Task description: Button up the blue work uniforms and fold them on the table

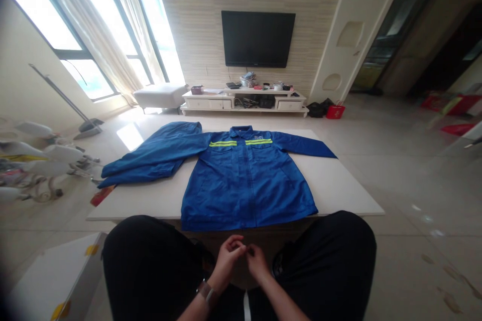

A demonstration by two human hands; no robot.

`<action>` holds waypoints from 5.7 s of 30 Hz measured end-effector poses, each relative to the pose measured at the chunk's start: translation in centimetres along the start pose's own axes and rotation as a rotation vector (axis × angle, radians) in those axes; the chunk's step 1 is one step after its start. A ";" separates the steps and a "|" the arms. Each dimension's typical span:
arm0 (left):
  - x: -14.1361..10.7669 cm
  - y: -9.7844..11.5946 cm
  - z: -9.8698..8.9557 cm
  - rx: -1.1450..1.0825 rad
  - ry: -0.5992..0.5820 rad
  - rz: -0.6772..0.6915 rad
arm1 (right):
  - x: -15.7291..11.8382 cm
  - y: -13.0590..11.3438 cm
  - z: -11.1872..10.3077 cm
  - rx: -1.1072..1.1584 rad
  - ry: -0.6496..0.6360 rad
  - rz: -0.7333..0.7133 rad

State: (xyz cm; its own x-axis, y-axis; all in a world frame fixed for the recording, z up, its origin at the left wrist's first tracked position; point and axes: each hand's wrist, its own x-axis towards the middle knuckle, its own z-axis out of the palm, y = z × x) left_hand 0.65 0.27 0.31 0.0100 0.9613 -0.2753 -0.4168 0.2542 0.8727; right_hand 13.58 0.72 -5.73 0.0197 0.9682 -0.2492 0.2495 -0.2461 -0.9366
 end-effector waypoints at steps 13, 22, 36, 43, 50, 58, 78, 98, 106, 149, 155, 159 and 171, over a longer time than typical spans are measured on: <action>0.4 -0.8 0.0 -0.070 0.021 -0.035 | -0.3 -1.1 0.2 -0.020 -0.005 -0.024; 0.0 1.0 0.0 0.055 0.113 0.087 | -2.5 -6.2 -2.2 -0.315 0.170 -0.522; 0.1 1.7 -0.3 0.082 0.021 0.181 | 0.8 -13.8 -5.2 -0.870 -0.054 -0.661; 0.5 1.2 -0.2 0.063 -0.006 0.169 | 0.1 -14.2 -5.1 -0.960 -0.073 -0.670; 0.4 1.3 -0.2 0.055 0.006 0.165 | 0.7 -14.6 -5.4 -1.052 -0.139 -0.725; 0.1 1.6 0.1 0.049 0.007 0.134 | 1.2 -14.8 -5.1 -1.019 -0.175 -0.686; 0.5 0.8 -0.5 0.061 -0.116 0.184 | -0.8 -15.1 -4.9 -0.662 -0.333 -0.611; -0.5 1.6 -0.7 0.265 -0.079 0.212 | -2.0 -16.2 -5.9 -0.820 -0.349 -0.511; -0.4 1.3 -0.9 0.286 -0.084 0.230 | -2.0 -16.2 -5.7 -0.876 -0.358 -0.499; 0.0 0.8 -1.4 0.171 0.012 0.177 | -1.4 -14.5 -5.3 -0.768 -0.384 -0.518; -0.1 0.9 -1.4 0.166 0.006 0.177 | -1.2 -13.8 -5.2 -0.755 -0.367 -0.516; -0.2 1.0 -1.4 0.183 0.004 0.181 | -0.8 -13.7 -5.4 -0.715 -0.396 -0.529; 0.1 0.7 -1.6 0.157 -0.017 0.170 | -1.2 -13.3 -5.4 -0.756 -0.403 -0.563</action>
State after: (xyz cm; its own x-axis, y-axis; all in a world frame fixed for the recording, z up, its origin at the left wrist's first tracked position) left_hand -1.15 0.34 0.28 -0.0324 0.9931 -0.1130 -0.2673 0.1003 0.9584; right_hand 15.50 3.09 8.32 -0.5810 0.8137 -0.0161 0.6698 0.4668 -0.5775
